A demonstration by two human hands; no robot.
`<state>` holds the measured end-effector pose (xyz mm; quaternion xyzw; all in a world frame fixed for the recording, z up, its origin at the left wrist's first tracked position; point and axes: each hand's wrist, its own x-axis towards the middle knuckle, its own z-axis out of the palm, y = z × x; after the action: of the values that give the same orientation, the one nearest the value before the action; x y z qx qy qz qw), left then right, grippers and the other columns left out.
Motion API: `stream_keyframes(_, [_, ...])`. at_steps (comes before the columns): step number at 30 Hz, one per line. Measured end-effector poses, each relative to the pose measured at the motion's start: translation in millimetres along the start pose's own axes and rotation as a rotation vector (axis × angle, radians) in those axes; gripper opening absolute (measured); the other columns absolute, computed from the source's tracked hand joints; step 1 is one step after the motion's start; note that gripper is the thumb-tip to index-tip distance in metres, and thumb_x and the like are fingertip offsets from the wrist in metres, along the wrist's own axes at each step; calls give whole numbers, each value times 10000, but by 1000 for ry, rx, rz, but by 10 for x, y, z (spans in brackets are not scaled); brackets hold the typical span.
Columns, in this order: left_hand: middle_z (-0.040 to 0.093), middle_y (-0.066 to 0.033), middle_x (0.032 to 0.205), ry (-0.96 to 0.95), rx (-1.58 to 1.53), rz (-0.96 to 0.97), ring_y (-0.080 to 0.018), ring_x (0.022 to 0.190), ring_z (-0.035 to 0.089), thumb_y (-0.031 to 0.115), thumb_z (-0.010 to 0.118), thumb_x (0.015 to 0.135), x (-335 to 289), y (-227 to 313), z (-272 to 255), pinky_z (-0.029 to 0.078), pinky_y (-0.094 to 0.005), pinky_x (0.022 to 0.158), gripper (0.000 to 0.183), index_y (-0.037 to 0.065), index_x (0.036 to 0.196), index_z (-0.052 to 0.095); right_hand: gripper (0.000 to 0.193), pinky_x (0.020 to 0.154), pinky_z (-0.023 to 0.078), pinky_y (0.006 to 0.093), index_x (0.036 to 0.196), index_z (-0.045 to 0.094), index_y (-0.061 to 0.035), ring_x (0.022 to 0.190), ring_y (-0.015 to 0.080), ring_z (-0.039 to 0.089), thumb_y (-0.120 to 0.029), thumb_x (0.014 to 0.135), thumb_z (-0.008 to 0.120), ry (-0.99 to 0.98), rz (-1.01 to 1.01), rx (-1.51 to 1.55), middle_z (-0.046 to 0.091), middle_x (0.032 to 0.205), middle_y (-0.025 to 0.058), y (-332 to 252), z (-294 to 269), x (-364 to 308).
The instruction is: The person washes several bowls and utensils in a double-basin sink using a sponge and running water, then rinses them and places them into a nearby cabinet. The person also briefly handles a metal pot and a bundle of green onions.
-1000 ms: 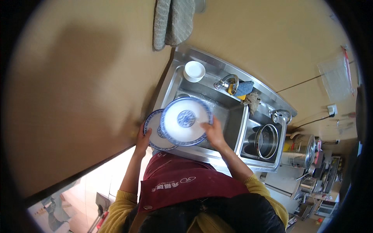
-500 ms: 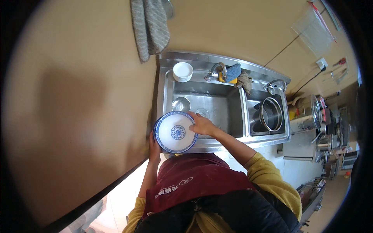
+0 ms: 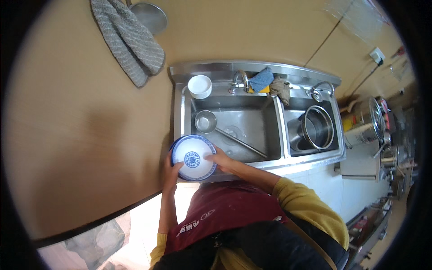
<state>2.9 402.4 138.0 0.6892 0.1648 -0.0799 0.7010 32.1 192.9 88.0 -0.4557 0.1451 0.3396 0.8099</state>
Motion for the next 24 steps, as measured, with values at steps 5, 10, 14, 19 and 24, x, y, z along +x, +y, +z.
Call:
stream_keyframes(5, [444, -234, 1183, -3, 1004, 246, -436, 1039, 539, 405, 631, 664, -73, 990, 865, 468, -480, 842, 734, 152, 1326, 439, 578, 966, 449, 471, 1349, 338, -27, 1098, 338, 558, -47, 827, 585, -236, 230, 532, 512, 1238, 169, -1, -382, 7])
stream_keyframes(10, [445, -212, 1151, 57, 1303, 366, -427, 962, 563, 451, 616, 654, -258, 1534, 1931, 489, -491, 755, 748, 91, 1295, 480, 522, 994, 425, 443, 1342, 396, -62, 1166, 271, 520, -338, 916, 523, -468, 83, 590, 516, 1284, 127, -199, -666, -4])
stream_keyframes(14, [411, -210, 1169, 61, 1372, 406, -426, 946, 523, 452, 638, 653, -377, 1588, 2355, 509, -473, 664, 764, 38, 1276, 482, 525, 982, 435, 446, 1338, 396, -61, 1144, 279, 533, -285, 889, 549, -575, 0, 573, 524, 1268, 133, -380, -748, 40])
stream_keyframes(19, [403, -204, 1178, 132, 1415, 407, -403, 937, 526, 465, 628, 665, -513, 1574, 2453, 509, -449, 610, 750, 48, 1272, 485, 537, 967, 447, 451, 1333, 397, -59, 1117, 288, 549, -219, 854, 581, -527, 67, 627, 534, 1247, 140, -433, -726, 8])
stream_keyframes(24, [415, -227, 1164, 206, 1228, 353, -416, 939, 555, 497, 608, 697, -738, 1524, 2107, 494, -482, 711, 749, 92, 1308, 456, 561, 952, 459, 455, 1328, 397, -57, 1090, 297, 565, -153, 819, 614, -398, 143, 505, 544, 1227, 147, -480, -771, -409])
